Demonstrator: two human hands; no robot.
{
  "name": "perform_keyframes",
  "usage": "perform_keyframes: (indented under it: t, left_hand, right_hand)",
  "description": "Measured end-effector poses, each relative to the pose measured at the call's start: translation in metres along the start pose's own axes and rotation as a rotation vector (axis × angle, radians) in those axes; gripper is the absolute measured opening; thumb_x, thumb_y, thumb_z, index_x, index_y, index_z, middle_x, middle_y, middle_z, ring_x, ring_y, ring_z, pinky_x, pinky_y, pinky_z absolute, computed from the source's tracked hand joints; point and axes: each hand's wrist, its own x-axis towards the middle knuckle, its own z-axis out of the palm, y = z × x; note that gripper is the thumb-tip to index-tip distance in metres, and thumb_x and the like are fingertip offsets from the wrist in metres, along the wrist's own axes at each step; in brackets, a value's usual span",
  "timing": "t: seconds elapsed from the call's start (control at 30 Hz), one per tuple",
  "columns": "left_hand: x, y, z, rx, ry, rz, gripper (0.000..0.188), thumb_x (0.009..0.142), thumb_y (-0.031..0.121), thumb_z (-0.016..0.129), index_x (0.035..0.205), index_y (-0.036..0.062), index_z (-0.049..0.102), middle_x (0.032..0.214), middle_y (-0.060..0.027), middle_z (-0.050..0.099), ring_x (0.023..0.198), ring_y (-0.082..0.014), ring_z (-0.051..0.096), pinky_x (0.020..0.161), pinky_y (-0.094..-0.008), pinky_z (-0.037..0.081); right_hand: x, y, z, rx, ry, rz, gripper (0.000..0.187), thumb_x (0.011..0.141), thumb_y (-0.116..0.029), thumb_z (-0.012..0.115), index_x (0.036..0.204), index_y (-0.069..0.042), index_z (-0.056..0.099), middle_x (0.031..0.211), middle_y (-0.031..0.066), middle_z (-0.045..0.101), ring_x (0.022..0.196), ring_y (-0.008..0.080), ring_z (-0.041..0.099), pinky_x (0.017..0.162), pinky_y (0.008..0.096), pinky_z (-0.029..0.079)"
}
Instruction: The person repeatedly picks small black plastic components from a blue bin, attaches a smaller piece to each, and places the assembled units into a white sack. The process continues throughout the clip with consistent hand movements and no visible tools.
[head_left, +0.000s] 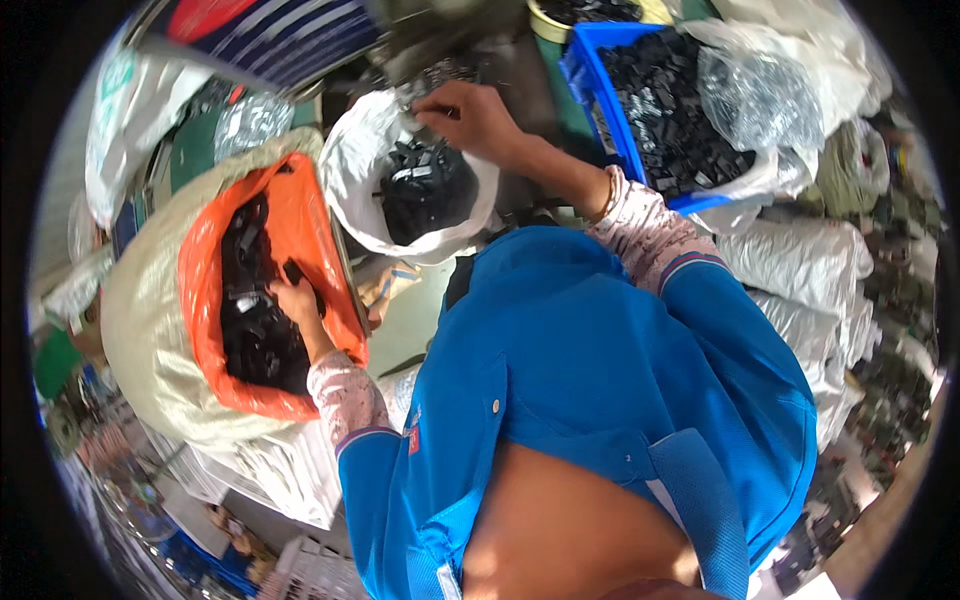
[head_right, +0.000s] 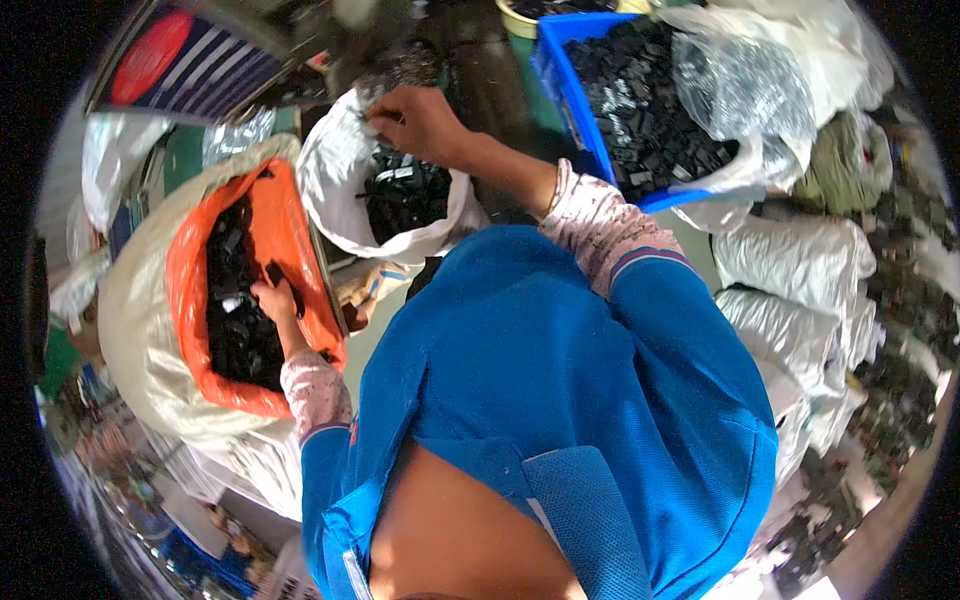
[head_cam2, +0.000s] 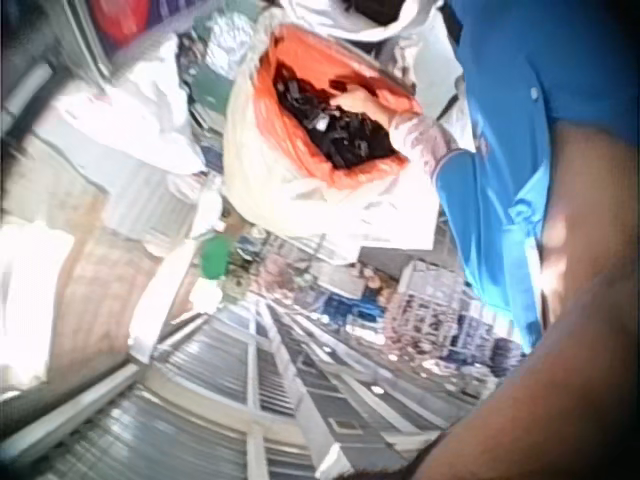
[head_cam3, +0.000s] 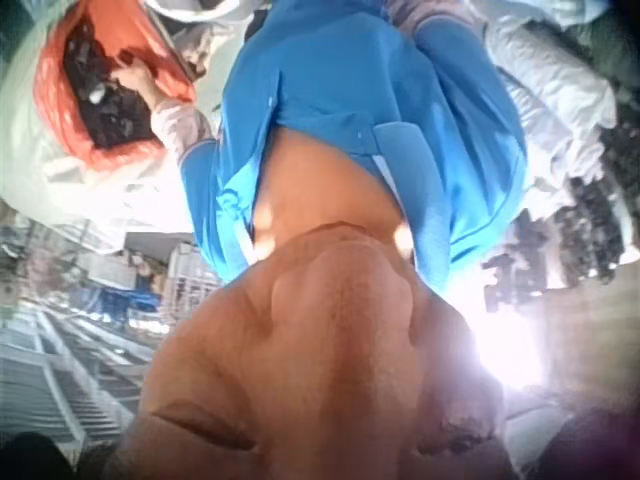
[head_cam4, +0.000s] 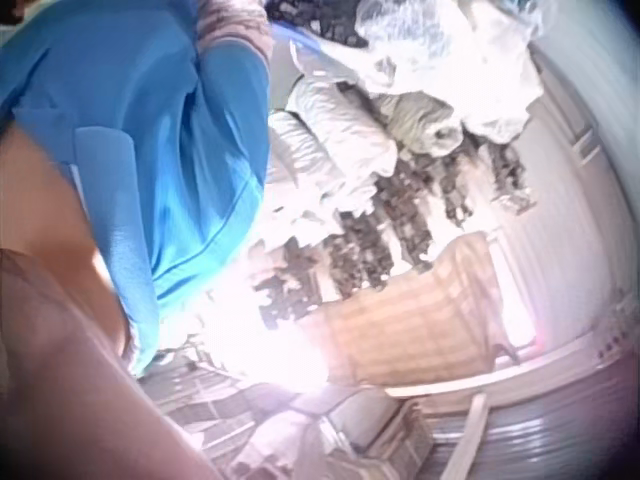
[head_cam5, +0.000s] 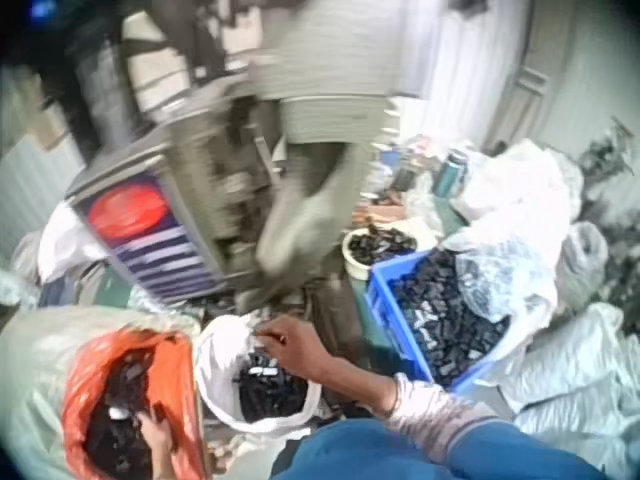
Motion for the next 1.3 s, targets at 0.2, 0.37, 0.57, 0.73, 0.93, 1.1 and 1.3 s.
perform_keyframes:
  t: [0.2, 0.37, 0.57, 0.73, 0.93, 1.1, 1.3]
  left_hand:
    - [-0.016, -0.023, 0.001, -0.124, 0.016, 0.136, 0.039, 0.068, 0.017, 0.067, 0.098, -0.0047, 0.056, 0.089, -0.0179, 0.063, 0.083, -0.0338, 0.062, 0.076, -0.0416, 0.049]
    - [-0.049, -0.026, -0.031, -1.727, -0.477, -0.264, 0.028, 0.075, 0.009, 0.054, 0.101, -0.0004, 0.058, 0.092, -0.0132, 0.064, 0.088, -0.0272, 0.060, 0.081, -0.0385, 0.049]
    - [-0.120, 0.157, -0.068, -1.685, -0.757, -0.107, 0.022, 0.081, 0.012, 0.064, 0.100, 0.0026, 0.057, 0.078, -0.0045, 0.057, 0.072, -0.0167, 0.053, 0.072, -0.0355, 0.043]
    - [-0.196, 0.298, -0.037, -1.524, -1.205, 0.069, 0.026, 0.082, 0.005, 0.065, 0.107, 0.0007, 0.059, 0.075, -0.0062, 0.059, 0.065, -0.0135, 0.053, 0.057, -0.0298, 0.047]
    - [-0.297, 0.395, -0.016, -1.183, -1.421, 0.462, 0.039, 0.085, 0.007, 0.063, 0.121, -0.0009, 0.052, 0.116, -0.0149, 0.057, 0.094, -0.0220, 0.061, 0.069, -0.0316, 0.054]
    - [-0.309, 0.386, 0.005, -1.116, -1.477, 0.499, 0.023, 0.081, 0.003, 0.068, 0.103, 0.0005, 0.061, 0.096, -0.0074, 0.065, 0.081, -0.0138, 0.062, 0.068, -0.0264, 0.053]
    - [-0.306, 0.387, 0.013, -1.075, -1.436, 0.574, 0.019, 0.082, 0.006, 0.067, 0.100, 0.0017, 0.061, 0.091, -0.0099, 0.066, 0.077, -0.0151, 0.064, 0.060, -0.0269, 0.054]
  right_hand:
    - [-0.076, 0.016, -0.108, -0.273, 0.131, 0.099, 0.013, 0.077, -0.010, 0.066, 0.089, -0.003, 0.068, 0.082, 0.0158, 0.065, 0.077, 0.0301, 0.063, 0.067, 0.0375, 0.050]
    - [-0.142, 0.064, -0.217, -0.621, 0.357, 0.343, 0.014, 0.081, -0.012, 0.062, 0.092, -0.005, 0.068, 0.088, 0.0163, 0.066, 0.082, 0.0321, 0.064, 0.073, 0.0374, 0.051]
    - [-0.116, 0.097, -0.244, -0.975, 0.229, 0.524, 0.028, 0.082, -0.024, 0.063, 0.104, -0.006, 0.061, 0.096, 0.0185, 0.062, 0.084, 0.0380, 0.062, 0.072, 0.0449, 0.050]
    - [-0.125, 0.104, -0.245, -0.789, 0.290, 0.456, 0.031, 0.082, -0.021, 0.065, 0.107, -0.002, 0.062, 0.088, 0.0130, 0.065, 0.074, 0.0256, 0.063, 0.068, 0.0364, 0.050]
    - [-0.157, 0.039, -0.212, 0.444, 0.350, 0.699, 0.027, 0.084, -0.007, 0.065, 0.109, 0.003, 0.061, 0.084, 0.0061, 0.066, 0.068, 0.0092, 0.058, 0.062, 0.0225, 0.048]
    - [-0.186, 0.019, -0.186, 0.672, 0.332, 0.764, 0.021, 0.084, -0.007, 0.065, 0.102, 0.004, 0.062, 0.086, 0.0085, 0.065, 0.069, 0.0117, 0.060, 0.063, 0.0237, 0.050]
    - [-0.177, 0.046, -0.216, -0.069, 0.119, 0.434, 0.021, 0.080, -0.006, 0.065, 0.100, 0.000, 0.065, 0.086, 0.0114, 0.066, 0.073, 0.0211, 0.064, 0.064, 0.0304, 0.051]
